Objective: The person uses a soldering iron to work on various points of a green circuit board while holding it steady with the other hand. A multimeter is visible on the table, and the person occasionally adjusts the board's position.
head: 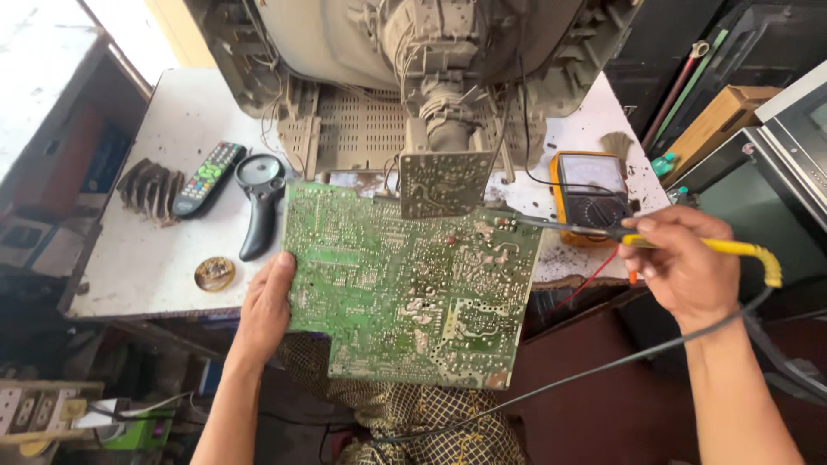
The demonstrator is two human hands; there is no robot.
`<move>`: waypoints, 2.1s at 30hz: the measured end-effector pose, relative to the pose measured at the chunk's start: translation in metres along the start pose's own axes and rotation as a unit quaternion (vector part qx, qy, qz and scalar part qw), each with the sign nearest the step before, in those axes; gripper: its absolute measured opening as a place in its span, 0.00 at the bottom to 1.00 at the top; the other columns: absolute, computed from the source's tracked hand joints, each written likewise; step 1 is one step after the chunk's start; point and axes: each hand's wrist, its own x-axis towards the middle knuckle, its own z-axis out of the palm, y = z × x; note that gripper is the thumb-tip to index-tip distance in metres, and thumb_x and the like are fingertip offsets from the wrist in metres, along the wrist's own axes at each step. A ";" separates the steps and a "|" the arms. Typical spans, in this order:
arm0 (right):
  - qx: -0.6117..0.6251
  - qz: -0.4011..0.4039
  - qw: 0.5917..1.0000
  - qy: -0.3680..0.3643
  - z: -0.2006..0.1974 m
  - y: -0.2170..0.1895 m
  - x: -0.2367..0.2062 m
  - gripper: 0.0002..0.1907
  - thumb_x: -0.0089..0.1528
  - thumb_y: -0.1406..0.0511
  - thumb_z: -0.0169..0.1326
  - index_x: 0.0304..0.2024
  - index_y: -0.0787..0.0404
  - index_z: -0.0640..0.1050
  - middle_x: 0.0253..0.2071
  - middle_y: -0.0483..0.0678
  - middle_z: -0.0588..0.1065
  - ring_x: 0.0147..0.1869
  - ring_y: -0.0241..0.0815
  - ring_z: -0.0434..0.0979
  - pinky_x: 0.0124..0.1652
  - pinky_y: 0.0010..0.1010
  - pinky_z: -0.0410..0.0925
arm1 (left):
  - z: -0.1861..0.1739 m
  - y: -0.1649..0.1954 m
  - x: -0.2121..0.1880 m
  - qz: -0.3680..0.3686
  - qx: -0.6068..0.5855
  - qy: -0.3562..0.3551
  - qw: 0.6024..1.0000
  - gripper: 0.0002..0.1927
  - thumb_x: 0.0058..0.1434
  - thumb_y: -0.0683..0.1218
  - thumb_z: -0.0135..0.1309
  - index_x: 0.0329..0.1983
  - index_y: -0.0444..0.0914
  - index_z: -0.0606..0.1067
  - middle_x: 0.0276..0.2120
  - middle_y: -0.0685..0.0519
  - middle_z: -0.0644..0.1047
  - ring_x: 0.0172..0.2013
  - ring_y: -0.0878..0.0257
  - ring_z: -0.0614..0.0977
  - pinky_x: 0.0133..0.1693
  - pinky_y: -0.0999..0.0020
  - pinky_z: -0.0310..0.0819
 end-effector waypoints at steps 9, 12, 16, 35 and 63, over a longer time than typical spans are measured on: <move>-0.034 0.009 0.999 -0.033 -0.001 -0.010 0.029 0.06 0.64 0.73 0.52 0.36 0.71 0.79 0.31 0.55 0.77 0.28 0.44 0.78 0.24 0.26 0.67 | -0.001 -0.001 0.004 -0.017 -0.067 -0.019 0.997 0.27 0.75 0.58 0.41 0.59 0.32 0.75 0.49 0.51 0.80 0.47 0.66 0.77 0.50 0.69 0.70; -0.029 0.009 0.999 -0.031 -0.003 -0.008 0.032 0.05 0.64 0.74 0.52 0.35 0.71 0.79 0.33 0.55 0.78 0.29 0.43 0.79 0.24 0.26 0.68 | 0.000 -0.001 0.005 -0.015 -0.066 -0.018 0.998 0.27 0.74 0.58 0.40 0.59 0.32 0.74 0.50 0.52 0.79 0.48 0.66 0.77 0.51 0.70 0.70; -0.037 0.014 0.998 -0.043 -0.007 -0.004 0.035 0.07 0.65 0.74 0.52 0.34 0.72 0.79 0.28 0.58 0.77 0.26 0.43 0.77 0.23 0.25 0.66 | 0.003 0.002 0.004 -0.021 -0.065 -0.018 0.998 0.27 0.74 0.59 0.40 0.59 0.32 0.74 0.50 0.51 0.79 0.48 0.65 0.77 0.51 0.69 0.70; -0.138 -0.015 0.973 -0.187 -0.009 -0.027 0.090 0.07 0.62 0.76 0.54 0.40 0.74 0.81 0.29 0.59 0.79 0.23 0.41 0.78 0.21 0.24 0.67 | 0.001 0.003 0.007 -0.027 -0.074 -0.025 0.997 0.27 0.74 0.58 0.41 0.57 0.32 0.75 0.49 0.52 0.79 0.47 0.66 0.77 0.50 0.70 0.71; -0.328 0.015 0.908 -0.259 0.061 -0.091 0.121 0.06 0.58 0.72 0.57 0.33 0.73 0.83 0.24 0.54 0.79 0.21 0.36 0.74 0.19 0.23 0.60 | 0.002 0.010 0.010 -0.037 -0.072 -0.034 0.996 0.28 0.73 0.58 0.40 0.63 0.32 0.72 0.54 0.51 0.78 0.52 0.64 0.77 0.54 0.69 0.70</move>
